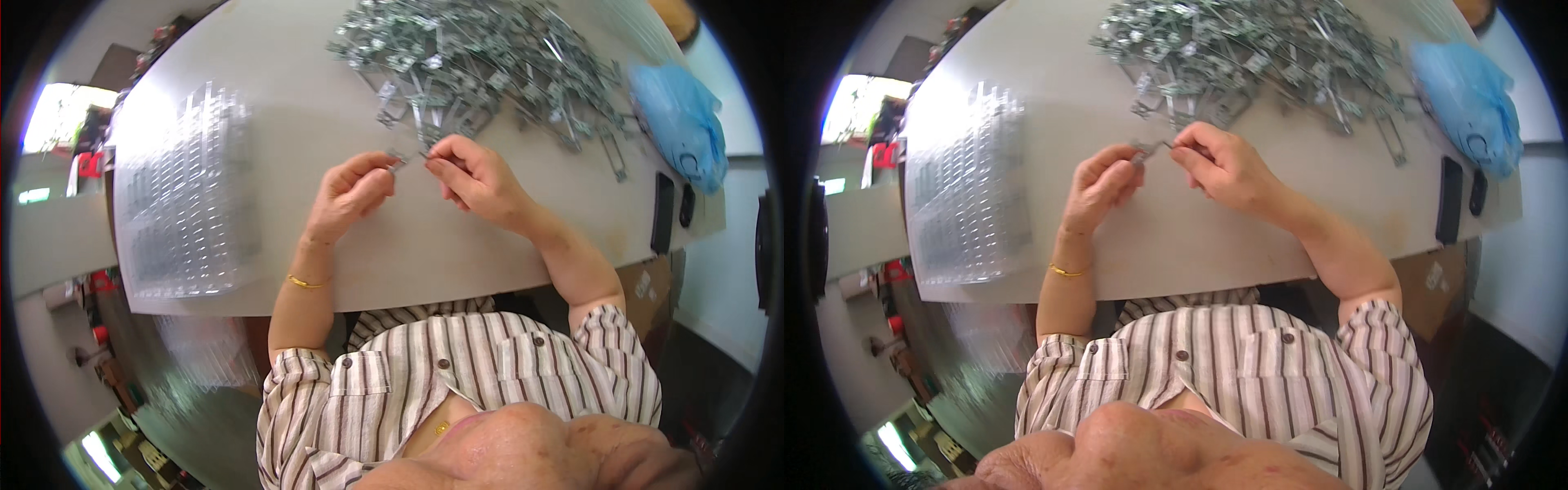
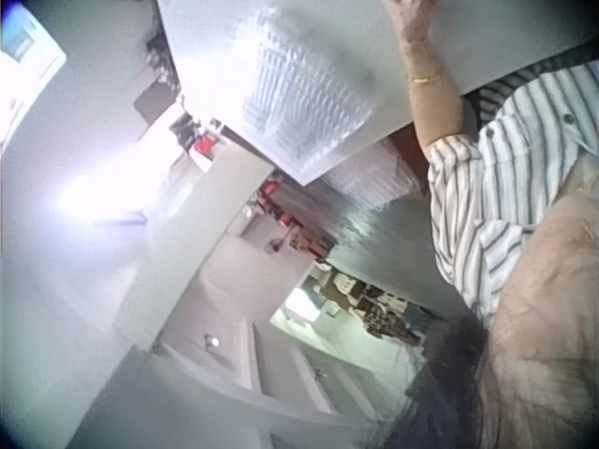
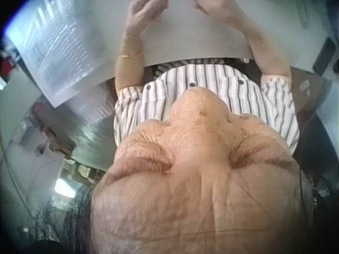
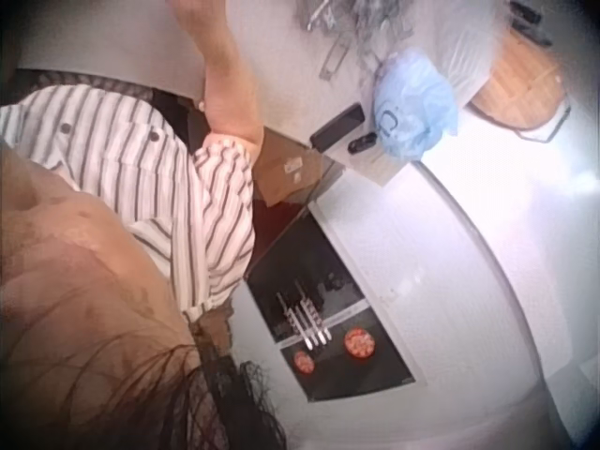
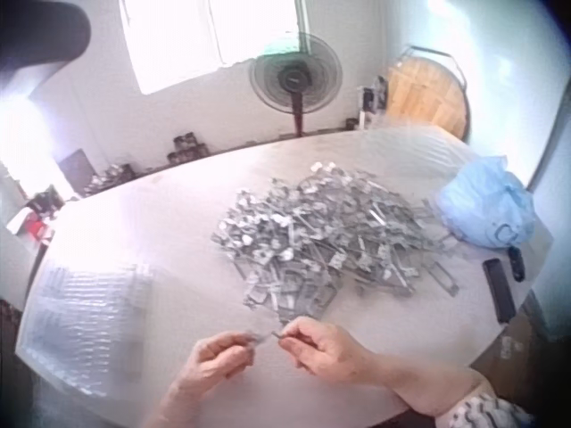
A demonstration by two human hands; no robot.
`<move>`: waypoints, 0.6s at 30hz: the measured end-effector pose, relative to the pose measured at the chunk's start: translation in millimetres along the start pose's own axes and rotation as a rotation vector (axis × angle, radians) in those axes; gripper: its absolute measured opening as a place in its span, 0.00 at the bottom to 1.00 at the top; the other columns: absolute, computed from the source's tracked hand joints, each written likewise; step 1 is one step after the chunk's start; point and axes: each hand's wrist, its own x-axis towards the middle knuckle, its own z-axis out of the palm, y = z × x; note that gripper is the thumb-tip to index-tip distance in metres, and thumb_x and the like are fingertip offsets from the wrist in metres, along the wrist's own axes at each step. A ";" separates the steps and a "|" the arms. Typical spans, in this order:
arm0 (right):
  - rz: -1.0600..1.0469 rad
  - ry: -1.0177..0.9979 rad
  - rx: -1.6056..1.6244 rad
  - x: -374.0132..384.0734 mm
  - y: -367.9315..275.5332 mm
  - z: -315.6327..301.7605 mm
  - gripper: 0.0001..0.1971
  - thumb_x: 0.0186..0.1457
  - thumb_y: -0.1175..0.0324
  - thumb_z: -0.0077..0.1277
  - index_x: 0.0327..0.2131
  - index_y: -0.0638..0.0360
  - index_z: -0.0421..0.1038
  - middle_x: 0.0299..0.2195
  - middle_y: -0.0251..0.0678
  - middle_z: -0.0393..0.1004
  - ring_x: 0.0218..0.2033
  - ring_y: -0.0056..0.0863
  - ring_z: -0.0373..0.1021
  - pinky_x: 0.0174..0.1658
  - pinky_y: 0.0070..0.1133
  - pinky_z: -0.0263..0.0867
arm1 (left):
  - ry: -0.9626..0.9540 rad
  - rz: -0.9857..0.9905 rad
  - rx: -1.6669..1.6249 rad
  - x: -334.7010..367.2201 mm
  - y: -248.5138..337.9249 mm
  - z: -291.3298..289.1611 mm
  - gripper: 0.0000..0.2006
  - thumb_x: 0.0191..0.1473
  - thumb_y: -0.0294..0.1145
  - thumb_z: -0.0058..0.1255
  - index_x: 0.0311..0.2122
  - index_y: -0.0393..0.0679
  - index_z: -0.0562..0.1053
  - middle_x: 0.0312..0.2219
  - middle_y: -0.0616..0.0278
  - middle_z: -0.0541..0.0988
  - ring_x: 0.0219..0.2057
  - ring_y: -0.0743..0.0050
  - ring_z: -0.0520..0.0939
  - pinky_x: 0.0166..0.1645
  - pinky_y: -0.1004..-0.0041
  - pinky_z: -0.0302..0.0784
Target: The person assembles metal components by inserting metal pins into metal frames by hand, then places the assembled pieces into slots in a plastic tray.
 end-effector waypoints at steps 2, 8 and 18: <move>0.008 -0.006 0.061 -1.3 1.1 2.0 0.07 0.66 0.66 0.49 0.42 0.58 0.69 0.23 0.25 0.70 0.20 0.11 0.63 0.22 0.13 0.59 | -0.023 -0.029 0.072 -1.2 3.2 1.7 0.14 0.63 0.34 0.51 0.49 0.38 0.76 0.28 0.72 0.77 0.21 0.92 0.67 0.24 0.85 0.61; 0.059 -0.035 0.156 -6.7 5.0 -5.2 0.11 0.68 0.69 0.42 0.51 0.62 0.64 0.27 0.30 0.69 0.23 0.14 0.64 0.26 0.15 0.64 | -0.032 -0.016 0.086 1.8 5.9 10.7 0.13 0.62 0.34 0.52 0.49 0.39 0.77 0.27 0.72 0.77 0.23 0.93 0.69 0.26 0.86 0.63; 0.136 -0.157 0.376 -2.8 -8.1 -7.4 0.13 0.67 0.70 0.40 0.52 0.63 0.63 0.29 0.35 0.72 0.25 0.19 0.70 0.31 0.18 0.71 | -0.183 0.051 0.164 -0.8 5.6 8.2 0.18 0.60 0.41 0.56 0.48 0.39 0.78 0.30 0.69 0.79 0.33 0.83 0.76 0.38 0.77 0.72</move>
